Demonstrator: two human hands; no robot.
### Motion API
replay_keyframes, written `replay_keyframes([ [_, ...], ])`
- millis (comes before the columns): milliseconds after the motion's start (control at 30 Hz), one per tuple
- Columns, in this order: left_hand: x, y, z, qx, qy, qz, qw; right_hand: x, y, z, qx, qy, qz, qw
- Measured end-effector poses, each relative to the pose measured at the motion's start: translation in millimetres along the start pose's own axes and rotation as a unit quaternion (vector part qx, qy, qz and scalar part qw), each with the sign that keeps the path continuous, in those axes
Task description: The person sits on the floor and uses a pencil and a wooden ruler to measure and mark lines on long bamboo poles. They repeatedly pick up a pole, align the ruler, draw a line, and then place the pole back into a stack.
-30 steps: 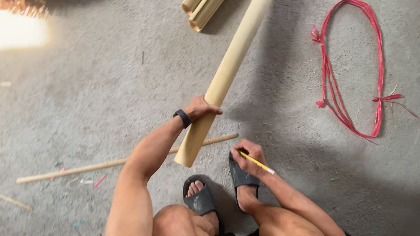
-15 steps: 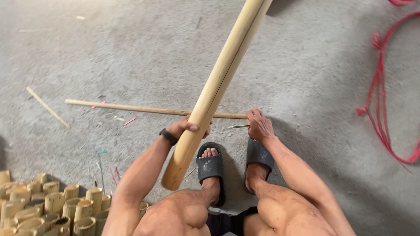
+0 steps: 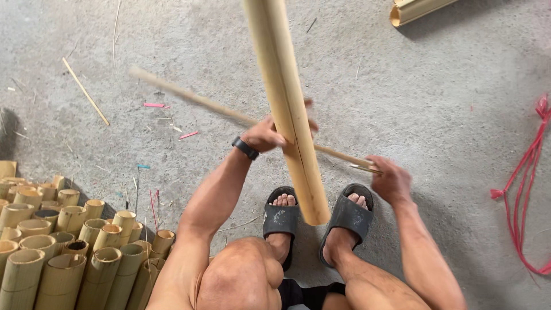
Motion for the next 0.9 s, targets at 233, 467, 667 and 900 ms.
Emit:
replay_keyframes([
  [233,-102,-10,35,0.141,-0.003,0.403,0.905,-86,-5,5,0.095,-0.068,0.118,0.986],
  [467,-121,-95,-148,-0.18,-0.153,0.478,0.846,-99,-22,-25,0.104,0.031,0.102,0.989],
  [667,-77,-129,-239,-0.212,-0.199,0.435,0.853,-66,-37,-49,0.102,0.033,-0.017,0.994],
  [900,-59,-129,-219,-0.401,0.035,0.414,0.816,-36,-61,-24,0.068,0.015,-0.077,0.995],
])
Point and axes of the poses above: each hand's wrist, its own y-axis towards the middle knuckle, its own x-axis out of the palm, z = x × y, the point moved 5 cm from there along y, towards the middle knuckle, and after that the axes turned 9 degrees about z, right-handed, at the moved point
